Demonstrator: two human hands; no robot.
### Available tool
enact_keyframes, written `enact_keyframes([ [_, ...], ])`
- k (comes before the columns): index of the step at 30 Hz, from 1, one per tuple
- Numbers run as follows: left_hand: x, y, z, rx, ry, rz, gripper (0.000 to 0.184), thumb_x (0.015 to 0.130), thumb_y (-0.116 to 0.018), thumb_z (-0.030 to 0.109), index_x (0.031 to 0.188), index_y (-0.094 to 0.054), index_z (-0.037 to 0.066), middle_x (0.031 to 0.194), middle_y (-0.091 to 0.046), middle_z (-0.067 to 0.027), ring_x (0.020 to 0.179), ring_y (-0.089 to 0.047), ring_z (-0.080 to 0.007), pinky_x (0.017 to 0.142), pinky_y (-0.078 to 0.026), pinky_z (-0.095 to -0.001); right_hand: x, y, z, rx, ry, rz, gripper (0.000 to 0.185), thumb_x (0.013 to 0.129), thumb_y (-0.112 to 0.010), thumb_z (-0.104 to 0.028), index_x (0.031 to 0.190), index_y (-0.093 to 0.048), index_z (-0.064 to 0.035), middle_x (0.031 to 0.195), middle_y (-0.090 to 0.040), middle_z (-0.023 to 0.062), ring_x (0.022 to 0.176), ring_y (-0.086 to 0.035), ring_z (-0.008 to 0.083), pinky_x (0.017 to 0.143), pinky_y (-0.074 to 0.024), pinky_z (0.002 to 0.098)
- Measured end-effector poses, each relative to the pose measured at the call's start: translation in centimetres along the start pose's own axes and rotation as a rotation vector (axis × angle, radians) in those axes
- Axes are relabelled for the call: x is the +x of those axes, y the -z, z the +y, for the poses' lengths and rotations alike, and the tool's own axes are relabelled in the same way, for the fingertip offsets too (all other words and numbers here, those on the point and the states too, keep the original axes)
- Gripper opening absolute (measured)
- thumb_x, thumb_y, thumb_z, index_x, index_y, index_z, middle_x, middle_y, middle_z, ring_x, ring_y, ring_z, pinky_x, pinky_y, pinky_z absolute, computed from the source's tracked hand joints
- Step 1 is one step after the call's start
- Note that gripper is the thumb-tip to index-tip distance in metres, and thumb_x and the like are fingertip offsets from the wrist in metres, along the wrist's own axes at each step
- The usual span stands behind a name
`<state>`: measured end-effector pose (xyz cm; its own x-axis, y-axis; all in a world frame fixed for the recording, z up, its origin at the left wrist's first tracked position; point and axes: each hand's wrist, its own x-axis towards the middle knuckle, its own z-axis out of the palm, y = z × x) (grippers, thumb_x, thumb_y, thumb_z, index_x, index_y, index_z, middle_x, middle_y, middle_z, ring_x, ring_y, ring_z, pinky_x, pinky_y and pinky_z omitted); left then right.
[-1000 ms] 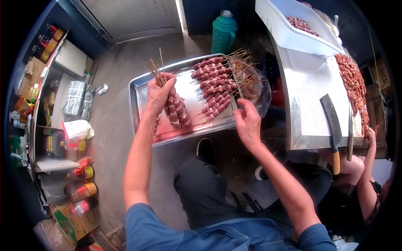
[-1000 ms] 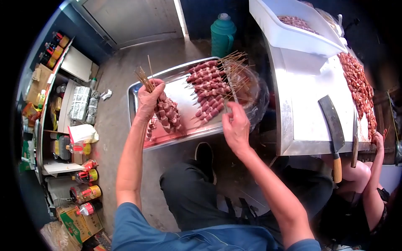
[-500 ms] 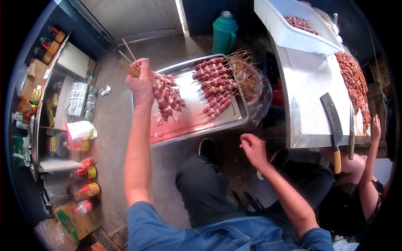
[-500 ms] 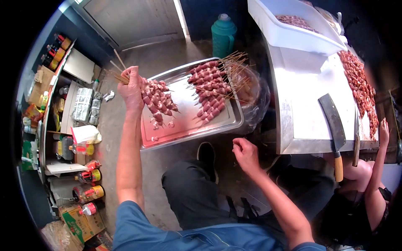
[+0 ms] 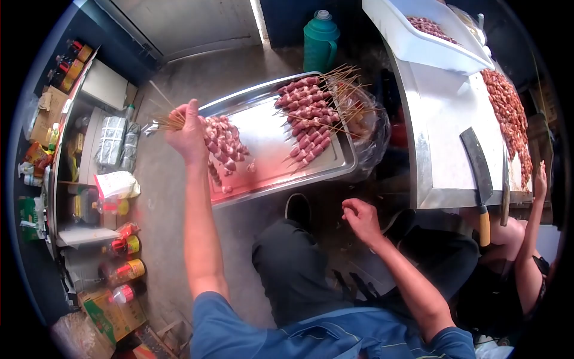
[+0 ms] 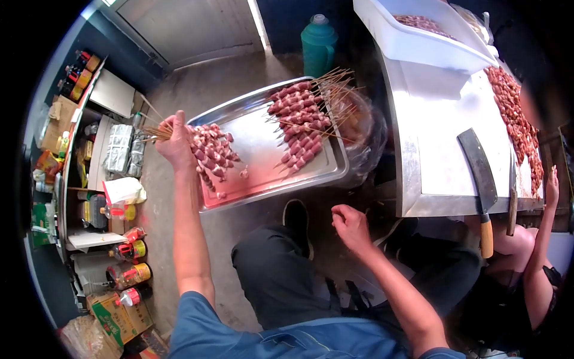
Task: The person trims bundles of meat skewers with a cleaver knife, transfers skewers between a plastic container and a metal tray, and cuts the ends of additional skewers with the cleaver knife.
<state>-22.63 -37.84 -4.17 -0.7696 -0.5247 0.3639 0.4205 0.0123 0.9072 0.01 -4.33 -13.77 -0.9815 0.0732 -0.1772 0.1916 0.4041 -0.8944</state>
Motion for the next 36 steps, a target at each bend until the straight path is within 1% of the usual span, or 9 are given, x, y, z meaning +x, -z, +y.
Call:
enact_keyframes([
  [5,1.6,-0.5,2.1,-0.268,-0.073,0.091,0.021,0.084,-0.076,0.009,0.082,-0.056,0.002,0.059,-0.052,-0.001,0.047,-0.047,-0.0075,0.042,-0.035,-0.0205,-0.1,-0.1,-0.4,-0.025,-0.001,-0.032,0.017,0.089,-0.059,-0.008,0.102,-0.066,0.0014,0.088,-0.069,0.0138,0.073,-0.07,0.0211,0.065,-0.0541,0.031],
  [15,-1.9,2.6,-1.2,-0.272,-0.012,0.256,0.021,0.082,-0.076,0.004,0.08,-0.055,0.003,0.061,-0.052,-0.0017,0.048,-0.047,-0.0068,0.042,-0.035,-0.0198,-1.2,0.3,0.9,-0.035,-0.028,-0.022,0.019,0.088,-0.059,-0.008,0.102,-0.066,0.0016,0.089,-0.07,0.0149,0.072,-0.07,0.0212,0.066,-0.0542,0.0313],
  [18,-1.8,2.4,-2.3,-0.238,-0.02,0.155,0.02,0.083,-0.076,0.003,0.081,-0.056,0.003,0.062,-0.053,-0.0016,0.048,-0.047,-0.0063,0.043,-0.035,-0.0192,-1.4,0.1,1.3,-0.056,-0.043,-0.035,0.018,0.088,-0.059,-0.008,0.102,-0.067,0.0013,0.088,-0.07,0.0151,0.071,-0.07,0.0212,0.066,-0.054,0.0309],
  [23,-0.7,0.2,-4.2,-0.197,0.013,0.143,0.018,0.083,-0.075,0.002,0.081,-0.057,0.002,0.062,-0.053,-0.0006,0.048,-0.047,-0.006,0.043,-0.034,-0.02,-1.4,-0.1,1.4,-0.063,-0.056,-0.059,0.019,0.087,-0.06,-0.009,0.101,-0.067,0.0016,0.086,-0.07,0.0152,0.072,-0.07,0.0224,0.067,-0.0537,0.0316],
  [25,-0.3,-0.4,-4.8,-0.143,0.002,0.098,0.018,0.084,-0.075,0.005,0.083,-0.057,0.002,0.06,-0.053,-0.0016,0.047,-0.048,-0.0082,0.041,-0.035,-0.021,-1.3,0.0,1.2,-0.06,-0.071,-0.059,0.019,0.088,-0.059,-0.009,0.102,-0.067,0.0017,0.087,-0.07,0.0152,0.073,-0.07,0.0227,0.067,-0.0537,0.0318],
  [31,-0.7,-0.8,-5.9,-0.067,0.067,0.022,0.018,0.085,-0.076,0.01,0.087,-0.061,0.0,0.062,-0.056,-0.001,0.05,-0.05,-0.0067,0.044,-0.037,-0.0199,-1.5,-0.2,2.0,-0.084,-0.1,-0.09,0.02,0.088,-0.059,-0.01,0.102,-0.067,0.0017,0.088,-0.07,0.0154,0.075,-0.07,0.0237,0.07,-0.0542,0.033],
  [33,-1.0,-0.8,-5.8,0.026,0.038,-0.045,0.019,0.086,-0.075,0.012,0.089,-0.062,-0.001,0.061,-0.057,-0.0017,0.05,-0.052,-0.0072,0.046,-0.039,-0.0202,-1.7,-0.3,2.2,-0.074,-0.115,-0.097,0.02,0.088,-0.059,-0.01,0.102,-0.067,0.0016,0.088,-0.07,0.0154,0.076,-0.07,0.0239,0.071,-0.0543,0.0336],
  [34,-0.9,-0.7,-5.8,0.027,0.038,-0.046,0.019,0.086,-0.075,0.012,0.089,-0.062,-0.001,0.061,-0.057,-0.0017,0.05,-0.052,-0.0072,0.046,-0.039,-0.0202,-1.8,-0.4,2.4,-0.077,-0.12,-0.106,0.02,0.087,-0.059,-0.01,0.102,-0.067,0.0016,0.088,-0.07,0.0156,0.076,-0.07,0.0243,0.071,-0.0542,0.0342],
  [36,-0.8,-0.4,-6.0,0.029,0.049,-0.148,0.021,0.089,-0.072,0.016,0.089,-0.062,-0.002,0.06,-0.058,-0.0023,0.051,-0.053,-0.008,0.048,-0.041,-0.0219,-2.1,-0.3,2.7,-0.078,-0.124,-0.114,0.021,0.087,-0.059,-0.011,0.102,-0.067,0.0016,0.087,-0.07,0.0157,0.076,-0.07,0.0247,0.071,-0.0542,0.0347],
])
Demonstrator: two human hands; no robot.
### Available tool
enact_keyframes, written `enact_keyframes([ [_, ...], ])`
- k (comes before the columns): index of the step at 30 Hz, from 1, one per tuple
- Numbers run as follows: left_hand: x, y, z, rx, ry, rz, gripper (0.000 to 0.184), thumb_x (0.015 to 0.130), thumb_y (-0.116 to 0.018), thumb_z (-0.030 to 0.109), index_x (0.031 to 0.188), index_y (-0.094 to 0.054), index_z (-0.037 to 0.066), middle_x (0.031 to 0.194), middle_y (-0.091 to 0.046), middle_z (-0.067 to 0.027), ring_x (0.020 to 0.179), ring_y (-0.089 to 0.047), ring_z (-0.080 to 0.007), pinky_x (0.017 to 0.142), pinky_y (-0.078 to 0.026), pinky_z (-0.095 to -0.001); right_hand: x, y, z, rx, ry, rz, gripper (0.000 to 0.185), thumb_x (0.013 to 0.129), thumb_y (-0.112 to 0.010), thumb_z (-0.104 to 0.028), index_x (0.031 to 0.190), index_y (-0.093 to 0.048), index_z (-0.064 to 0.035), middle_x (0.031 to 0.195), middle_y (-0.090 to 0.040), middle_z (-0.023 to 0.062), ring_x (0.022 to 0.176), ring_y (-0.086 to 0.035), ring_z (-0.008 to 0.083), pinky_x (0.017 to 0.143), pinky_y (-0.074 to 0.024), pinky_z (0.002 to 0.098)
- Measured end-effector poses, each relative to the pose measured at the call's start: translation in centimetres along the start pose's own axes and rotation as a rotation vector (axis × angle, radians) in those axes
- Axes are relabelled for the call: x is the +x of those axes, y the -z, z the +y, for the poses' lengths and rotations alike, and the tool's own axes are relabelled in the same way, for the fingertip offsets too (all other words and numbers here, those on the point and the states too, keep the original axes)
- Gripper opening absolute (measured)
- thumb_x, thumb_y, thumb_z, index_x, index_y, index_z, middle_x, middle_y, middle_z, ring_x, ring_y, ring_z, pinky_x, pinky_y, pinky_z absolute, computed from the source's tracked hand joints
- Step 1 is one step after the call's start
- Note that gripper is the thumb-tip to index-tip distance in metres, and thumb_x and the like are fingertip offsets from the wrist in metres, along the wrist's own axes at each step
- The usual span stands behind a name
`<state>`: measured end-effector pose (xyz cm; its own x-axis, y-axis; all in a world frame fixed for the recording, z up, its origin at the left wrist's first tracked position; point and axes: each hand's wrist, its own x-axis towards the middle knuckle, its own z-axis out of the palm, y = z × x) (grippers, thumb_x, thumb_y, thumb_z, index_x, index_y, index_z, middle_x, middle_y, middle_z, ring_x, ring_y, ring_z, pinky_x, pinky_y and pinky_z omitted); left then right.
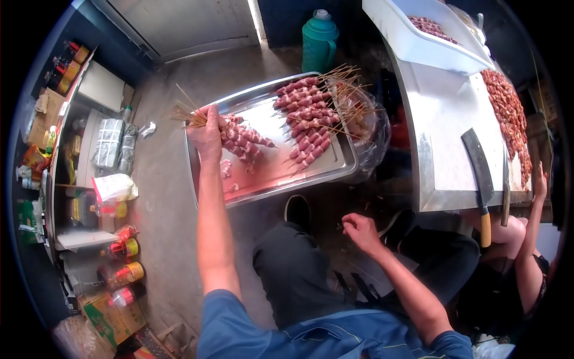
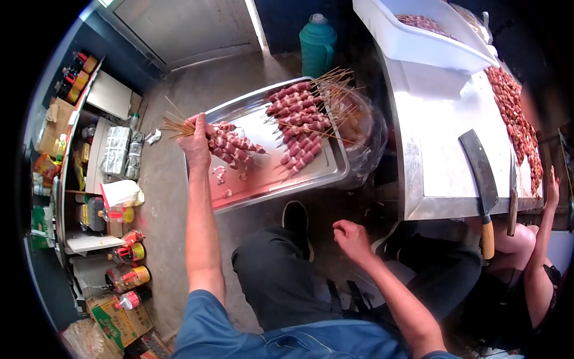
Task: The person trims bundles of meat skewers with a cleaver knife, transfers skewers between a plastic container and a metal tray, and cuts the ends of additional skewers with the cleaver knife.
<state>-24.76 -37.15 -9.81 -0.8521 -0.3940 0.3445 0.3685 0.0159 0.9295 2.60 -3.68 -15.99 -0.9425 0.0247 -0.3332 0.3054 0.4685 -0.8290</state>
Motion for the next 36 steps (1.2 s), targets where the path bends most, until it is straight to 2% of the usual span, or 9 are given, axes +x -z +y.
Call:
enact_keyframes([
  [6,0.5,-0.9,0.6,-0.012,0.061,-0.007,0.029,0.095,-0.064,0.024,0.089,-0.062,-0.004,0.057,-0.056,-0.0029,0.049,-0.051,-0.0092,0.049,-0.042,-0.0252,-0.8,0.3,0.5,-0.055,0.005,-0.02,0.021,0.086,-0.059,-0.01,0.101,-0.067,0.0011,0.084,-0.07,0.0156,0.075,-0.07,0.0252,0.069,-0.0536,0.0352],
  [13,2.5,-1.3,1.5,-0.083,0.131,0.055,0.036,0.095,-0.064,0.032,0.089,-0.061,-0.004,0.054,-0.048,-0.0016,0.045,-0.043,-0.0089,0.046,-0.038,-0.0261,-1.4,1.1,0.4,-0.025,-0.046,-0.037,0.02,0.086,-0.06,-0.011,0.101,-0.067,0.0008,0.082,-0.069,0.0154,0.072,-0.069,0.0243,0.067,-0.053,0.0335],
  [15,2.9,-1.0,2.5,-0.204,0.118,0.064,0.038,0.095,-0.064,0.034,0.09,-0.061,-0.004,0.053,-0.047,-0.0014,0.044,-0.042,-0.0089,0.045,-0.036,-0.0259,-1.4,1.0,0.5,-0.008,-0.025,-0.029,0.02,0.086,-0.06,-0.011,0.101,-0.067,0.0008,0.082,-0.069,0.0156,0.072,-0.069,0.0242,0.067,-0.0529,0.0331],
  [18,2.4,-1.8,4.5,-0.141,0.057,0.044,0.037,0.095,-0.064,0.033,0.092,-0.062,-0.004,0.054,-0.047,-0.0003,0.045,-0.041,-0.0077,0.045,-0.035,-0.0256,-1.2,1.1,0.2,-0.036,-0.004,-0.034,0.02,0.088,-0.061,-0.012,0.102,-0.068,0.0005,0.082,-0.07,0.0139,0.072,-0.07,0.0218,0.067,-0.0531,0.0324],
  [20,1.6,-2.7,6.5,-0.067,0.027,-0.019,0.033,0.096,-0.064,0.029,0.093,-0.064,-0.004,0.055,-0.047,0.0013,0.047,-0.042,-0.0061,0.045,-0.033,-0.0245,-1.1,1.1,-0.7,0.171,-0.113,-0.088,0.021,0.089,-0.061,-0.015,0.103,-0.068,-0.0003,0.081,-0.071,0.01,0.073,-0.069,0.0173,0.065,-0.053,0.0297],
  [23,1.4,-3.9,7.2,-0.058,0.004,-0.086,0.03,0.096,-0.064,0.027,0.091,-0.065,-0.003,0.055,-0.047,0.0019,0.047,-0.042,-0.0057,0.045,-0.033,-0.0239,-0.9,1.4,-3.0,0.337,-0.146,-0.119,0.022,0.09,-0.062,-0.017,0.105,-0.068,-0.0012,0.08,-0.071,0.0073,0.073,-0.069,0.0132,0.064,-0.0527,0.0261],
  [30,1.4,-5.3,7.2,-0.11,-0.015,-0.019,0.03,0.095,-0.065,0.029,0.091,-0.066,-0.001,0.056,-0.048,0.003,0.048,-0.043,-0.0048,0.045,-0.033,-0.0225,-1.7,2.4,-4.8,0.285,-0.089,-0.12,0.024,0.091,-0.062,-0.018,0.107,-0.067,-0.0001,0.085,-0.07,0.0077,0.074,-0.068,0.0118,0.064,-0.0524,0.0241],
  [31,1.3,-5.7,7.4,-0.113,-0.017,-0.018,0.03,0.095,-0.065,0.029,0.091,-0.066,-0.001,0.056,-0.048,0.003,0.048,-0.043,-0.0048,0.045,-0.033,-0.0225,-1.6,2.4,-4.6,0.372,-0.129,-0.127,0.024,0.091,-0.061,-0.017,0.107,-0.067,0.0004,0.087,-0.07,0.0077,0.074,-0.068,0.012,0.063,-0.0522,0.0239],
  [36,1.0,-8.0,8.4,-0.082,-0.018,-0.137,0.03,0.094,-0.066,0.029,0.089,-0.067,0.0,0.057,-0.049,0.0035,0.048,-0.043,-0.0036,0.044,-0.032,-0.0215,-0.6,2.9,-5.1,0.48,-0.14,-0.133,0.023,0.094,-0.059,-0.015,0.109,-0.064,0.0018,0.094,-0.069,0.0098,0.077,-0.068,0.014,0.064,-0.0525,0.0236],
])
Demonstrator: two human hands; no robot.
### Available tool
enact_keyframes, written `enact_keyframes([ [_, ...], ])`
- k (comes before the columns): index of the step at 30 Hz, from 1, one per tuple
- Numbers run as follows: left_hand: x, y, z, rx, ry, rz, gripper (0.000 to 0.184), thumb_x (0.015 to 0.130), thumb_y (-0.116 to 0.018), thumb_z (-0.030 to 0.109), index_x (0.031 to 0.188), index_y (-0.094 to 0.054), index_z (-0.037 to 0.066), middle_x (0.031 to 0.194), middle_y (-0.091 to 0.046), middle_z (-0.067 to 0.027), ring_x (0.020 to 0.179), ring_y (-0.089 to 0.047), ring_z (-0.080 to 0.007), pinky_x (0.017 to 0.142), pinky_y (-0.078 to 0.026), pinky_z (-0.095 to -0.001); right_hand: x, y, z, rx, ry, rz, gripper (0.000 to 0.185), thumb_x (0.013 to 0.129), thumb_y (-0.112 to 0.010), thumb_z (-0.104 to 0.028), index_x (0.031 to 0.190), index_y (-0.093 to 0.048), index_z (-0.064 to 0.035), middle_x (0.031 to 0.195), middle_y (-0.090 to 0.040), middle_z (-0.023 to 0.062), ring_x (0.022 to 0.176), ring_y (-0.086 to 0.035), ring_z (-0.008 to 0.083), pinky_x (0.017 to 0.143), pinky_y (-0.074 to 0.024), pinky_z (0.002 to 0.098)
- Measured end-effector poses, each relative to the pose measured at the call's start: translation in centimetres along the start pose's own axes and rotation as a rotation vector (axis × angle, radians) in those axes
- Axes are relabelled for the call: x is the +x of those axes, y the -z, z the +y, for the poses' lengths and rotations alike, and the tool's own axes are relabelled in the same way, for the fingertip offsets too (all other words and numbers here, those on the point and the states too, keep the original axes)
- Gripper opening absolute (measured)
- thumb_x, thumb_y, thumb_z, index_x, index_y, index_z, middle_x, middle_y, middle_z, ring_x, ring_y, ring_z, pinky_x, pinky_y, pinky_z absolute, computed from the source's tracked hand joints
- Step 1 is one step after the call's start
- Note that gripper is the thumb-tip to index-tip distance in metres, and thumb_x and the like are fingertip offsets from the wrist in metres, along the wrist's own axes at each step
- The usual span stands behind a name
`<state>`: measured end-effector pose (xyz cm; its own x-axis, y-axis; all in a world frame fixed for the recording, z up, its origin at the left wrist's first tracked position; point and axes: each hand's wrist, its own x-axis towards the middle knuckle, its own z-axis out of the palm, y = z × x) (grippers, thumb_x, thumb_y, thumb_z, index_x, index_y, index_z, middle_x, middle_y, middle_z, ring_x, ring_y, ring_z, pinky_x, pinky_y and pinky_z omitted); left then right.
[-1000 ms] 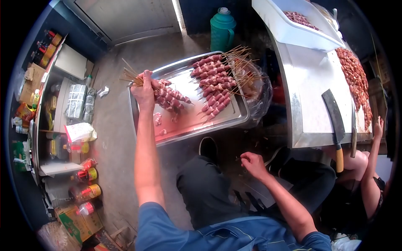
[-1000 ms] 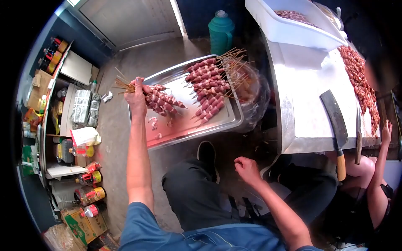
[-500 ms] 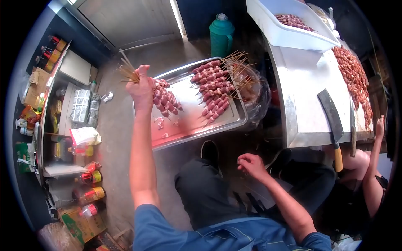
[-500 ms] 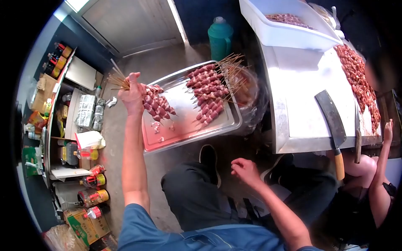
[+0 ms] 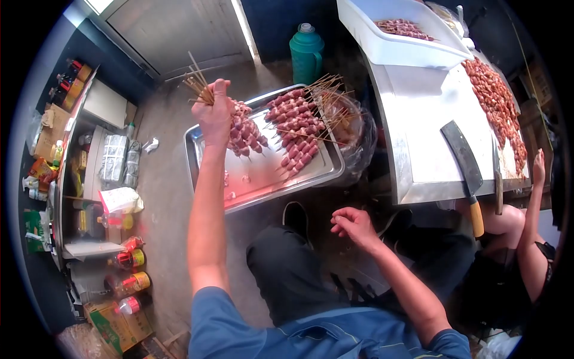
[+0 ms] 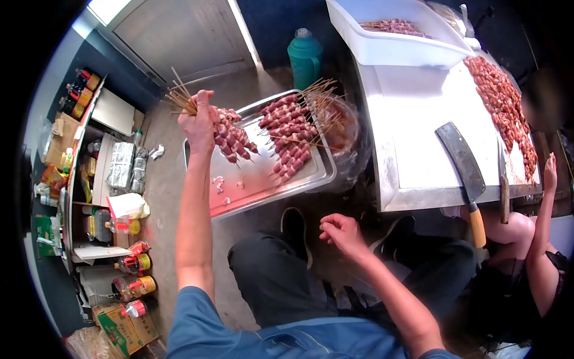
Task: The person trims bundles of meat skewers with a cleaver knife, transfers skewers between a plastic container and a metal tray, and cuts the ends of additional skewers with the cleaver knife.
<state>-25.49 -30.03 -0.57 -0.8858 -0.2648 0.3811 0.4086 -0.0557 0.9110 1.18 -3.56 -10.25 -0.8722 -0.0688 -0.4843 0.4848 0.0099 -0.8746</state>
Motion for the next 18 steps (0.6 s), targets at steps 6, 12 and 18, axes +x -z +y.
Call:
enact_keyframes([
  [6,1.3,-3.4,3.9,-0.067,-0.052,-0.121,0.032,0.096,-0.063,0.029,0.092,-0.065,-0.002,0.053,-0.046,0.0014,0.047,-0.042,-0.0065,0.046,-0.034,-0.0235,0.0,0.4,0.8,-0.004,0.022,0.066,0.024,0.091,-0.061,-0.014,0.107,-0.066,0.0029,0.088,-0.069,0.0085,0.075,-0.068,0.0128,0.062,-0.0516,0.0236],
  [12,2.4,-7.2,6.9,-0.157,-0.068,-0.231,0.033,0.095,-0.064,0.028,0.092,-0.064,-0.004,0.053,-0.046,0.0002,0.048,-0.043,-0.0084,0.048,-0.036,-0.0251,-1.6,0.6,3.3,-0.045,-0.02,0.084,0.024,0.09,-0.061,-0.014,0.106,-0.066,0.0024,0.088,-0.07,0.0097,0.074,-0.069,0.0134,0.06,-0.052,0.0247],
  [18,3.7,-10.1,9.1,-0.157,-0.136,-0.318,0.031,0.094,-0.065,0.027,0.092,-0.065,-0.003,0.053,-0.047,0.0005,0.048,-0.044,-0.009,0.048,-0.037,-0.0251,-2.9,1.3,3.2,-0.059,-0.054,0.105,0.023,0.09,-0.061,-0.014,0.105,-0.066,0.0017,0.087,-0.07,0.0092,0.073,-0.069,0.0135,0.059,-0.0516,0.0247],
])
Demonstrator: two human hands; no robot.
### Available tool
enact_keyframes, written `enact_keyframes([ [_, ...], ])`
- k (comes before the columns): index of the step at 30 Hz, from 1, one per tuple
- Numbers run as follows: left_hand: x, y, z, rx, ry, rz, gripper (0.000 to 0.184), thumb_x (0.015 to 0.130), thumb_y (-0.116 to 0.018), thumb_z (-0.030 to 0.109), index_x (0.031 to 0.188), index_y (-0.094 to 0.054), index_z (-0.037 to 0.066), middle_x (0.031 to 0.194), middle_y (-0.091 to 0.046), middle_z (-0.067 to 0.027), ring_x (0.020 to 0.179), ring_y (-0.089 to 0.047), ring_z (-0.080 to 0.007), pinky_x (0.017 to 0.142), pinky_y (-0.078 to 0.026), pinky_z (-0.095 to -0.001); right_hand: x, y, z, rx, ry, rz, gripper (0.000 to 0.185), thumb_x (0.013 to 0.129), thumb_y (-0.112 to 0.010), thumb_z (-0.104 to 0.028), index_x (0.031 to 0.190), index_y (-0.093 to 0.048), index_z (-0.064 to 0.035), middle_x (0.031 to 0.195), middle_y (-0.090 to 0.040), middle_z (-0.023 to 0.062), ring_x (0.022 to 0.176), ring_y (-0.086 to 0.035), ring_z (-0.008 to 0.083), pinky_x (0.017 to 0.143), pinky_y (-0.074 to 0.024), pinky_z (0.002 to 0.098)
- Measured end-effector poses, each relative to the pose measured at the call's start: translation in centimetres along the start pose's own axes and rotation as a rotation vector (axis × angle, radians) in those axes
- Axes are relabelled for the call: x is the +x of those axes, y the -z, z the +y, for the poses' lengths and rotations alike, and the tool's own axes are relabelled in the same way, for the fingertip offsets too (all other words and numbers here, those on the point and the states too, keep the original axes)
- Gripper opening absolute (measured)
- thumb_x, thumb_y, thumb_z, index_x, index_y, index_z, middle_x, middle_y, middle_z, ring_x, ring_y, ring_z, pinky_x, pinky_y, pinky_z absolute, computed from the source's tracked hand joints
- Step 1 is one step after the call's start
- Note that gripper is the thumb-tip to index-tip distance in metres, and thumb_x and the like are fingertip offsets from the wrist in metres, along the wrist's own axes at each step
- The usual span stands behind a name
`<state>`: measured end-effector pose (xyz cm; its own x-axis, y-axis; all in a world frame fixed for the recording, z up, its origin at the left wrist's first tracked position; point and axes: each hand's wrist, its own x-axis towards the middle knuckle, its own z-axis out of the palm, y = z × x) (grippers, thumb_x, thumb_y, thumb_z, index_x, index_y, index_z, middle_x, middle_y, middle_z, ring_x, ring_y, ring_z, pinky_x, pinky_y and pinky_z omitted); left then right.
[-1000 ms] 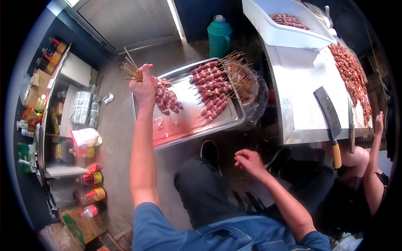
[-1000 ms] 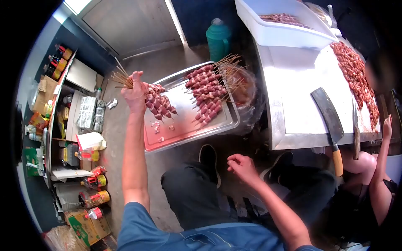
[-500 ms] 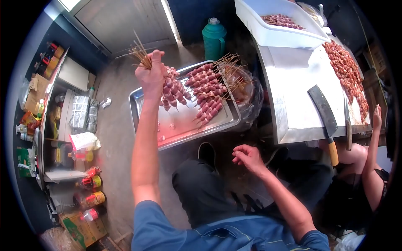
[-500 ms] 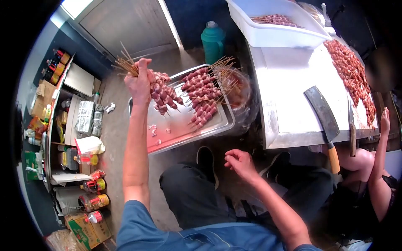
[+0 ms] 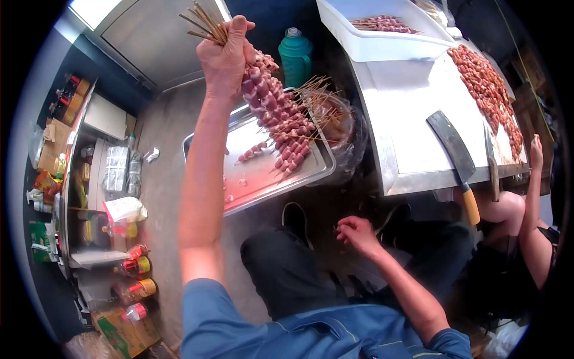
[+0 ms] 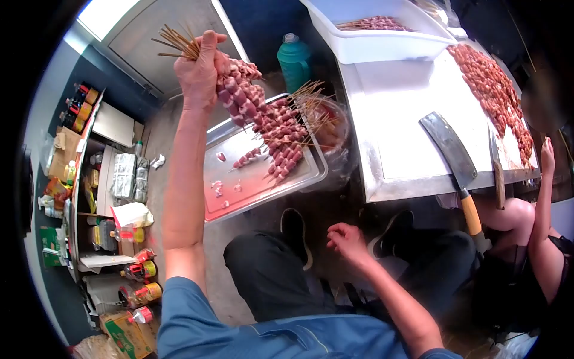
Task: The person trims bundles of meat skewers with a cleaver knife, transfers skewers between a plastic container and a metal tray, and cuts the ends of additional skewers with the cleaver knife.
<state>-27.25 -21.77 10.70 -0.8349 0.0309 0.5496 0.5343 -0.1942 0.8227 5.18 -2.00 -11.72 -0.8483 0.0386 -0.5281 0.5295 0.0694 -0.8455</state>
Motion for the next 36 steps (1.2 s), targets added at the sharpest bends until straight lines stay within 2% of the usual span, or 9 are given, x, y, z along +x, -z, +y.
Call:
enact_keyframes([
  [5,0.1,0.4,1.3,0.019,-0.039,-0.094,0.036,0.09,-0.07,0.034,0.087,-0.067,-0.002,0.053,-0.051,0.0015,0.048,-0.048,-0.006,0.047,-0.037,-0.0224,-0.2,0.5,0.2,0.043,0.018,0.015,0.022,0.091,-0.06,-0.014,0.105,-0.066,0.0014,0.087,-0.07,0.0086,0.072,-0.068,0.0134,0.059,-0.0516,0.0247],
  [9,-2.2,0.5,1.9,0.42,-0.082,-0.154,0.025,0.091,-0.07,0.028,0.091,-0.071,0.002,0.058,-0.058,-0.0004,0.054,-0.05,-0.0038,0.049,-0.039,-0.0235,-0.6,0.6,-0.9,0.146,-0.04,-0.047,0.025,0.092,-0.061,-0.016,0.11,-0.064,0.0018,0.093,-0.07,0.0102,0.079,-0.069,0.0147,0.064,-0.0522,0.0244],
  [11,-3.7,0.0,1.9,0.582,-0.201,-0.306,0.015,0.09,-0.07,0.016,0.094,-0.071,0.002,0.066,-0.063,-0.0014,0.053,-0.053,-0.0076,0.048,-0.043,-0.0248,-1.2,0.5,-2.6,0.207,-0.055,-0.076,0.027,0.093,-0.061,-0.017,0.112,-0.063,0.0019,0.096,-0.069,0.0109,0.082,-0.069,0.0156,0.067,-0.0527,0.0246],
  [14,-6.0,-1.6,2.8,0.812,-0.631,-0.634,0.015,0.076,-0.07,0.001,0.09,-0.071,0.008,0.076,-0.07,-0.009,0.058,-0.061,-0.0207,0.059,-0.05,-0.0326,-2.5,0.9,-5.8,0.374,-0.068,-0.111,0.025,0.096,-0.058,-0.017,0.112,-0.062,0.0009,0.101,-0.069,0.0127,0.081,-0.069,0.0175,0.066,-0.0543,0.0261],
  [16,-8.1,-3.2,3.2,0.918,-0.734,-0.781,0.01,0.075,-0.07,0.007,0.084,-0.068,0.012,0.069,-0.065,-0.0025,0.062,-0.061,-0.0195,0.062,-0.048,-0.0315,-3.4,1.5,-7.2,0.578,-0.026,-0.213,0.033,0.099,-0.05,-0.026,0.116,-0.059,0.0014,0.105,-0.067,0.0153,0.087,-0.069,0.0218,0.072,-0.0557,0.0317],
  [20,-11.9,-7.3,4.2,0.849,-0.946,-1.061,0.014,0.075,-0.069,0.015,0.084,-0.06,0.011,0.059,-0.054,0.0013,0.058,-0.056,-0.0173,0.061,-0.046,-0.0295,-4.8,3.7,-8.8,0.879,0.06,-0.443,0.057,0.101,-0.035,-0.046,0.128,-0.049,0.0011,0.116,-0.062,0.0197,0.098,-0.065,0.029,0.082,-0.0541,0.0412],
  [24,-15.0,-11.3,4.6,0.814,-1.057,-1.345,0.015,0.078,-0.06,0.015,0.09,-0.055,0.006,0.061,-0.051,0.0002,0.063,-0.059,-0.0175,0.069,-0.044,-0.0305,-7.0,6.4,-10.0,1.028,0.168,-0.562,0.068,0.098,-0.038,-0.054,0.137,-0.042,0.001,0.127,-0.056,0.0255,0.109,-0.061,0.0356,0.086,-0.0535,0.0431],
  [28,-16.2,-14.7,3.8,0.755,-1.125,-1.475,0.017,0.081,-0.058,0.016,0.092,-0.051,0.006,0.064,-0.053,-0.0011,0.064,-0.061,-0.0186,0.074,-0.044,-0.0321,-8.5,9.0,-10.1,0.85,0.173,-0.528,0.053,0.097,-0.055,-0.041,0.129,-0.049,0.0007,0.119,-0.062,0.0216,0.102,-0.067,0.0269,0.084,-0.0557,0.0357],
  [36,-17.0,-19.2,2.2,0.579,-1.267,-1.494,0.026,0.079,-0.058,0.017,0.1,-0.054,0.002,0.066,-0.054,0.0003,0.065,-0.058,-0.0179,0.083,-0.041,-0.032,-9.0,10.0,-9.9,0.749,0.151,-0.676,0.051,0.099,-0.054,-0.035,0.132,-0.045,0.0032,0.113,-0.064,0.0231,0.099,-0.068,0.0299,0.078,-0.0575,0.0374],
])
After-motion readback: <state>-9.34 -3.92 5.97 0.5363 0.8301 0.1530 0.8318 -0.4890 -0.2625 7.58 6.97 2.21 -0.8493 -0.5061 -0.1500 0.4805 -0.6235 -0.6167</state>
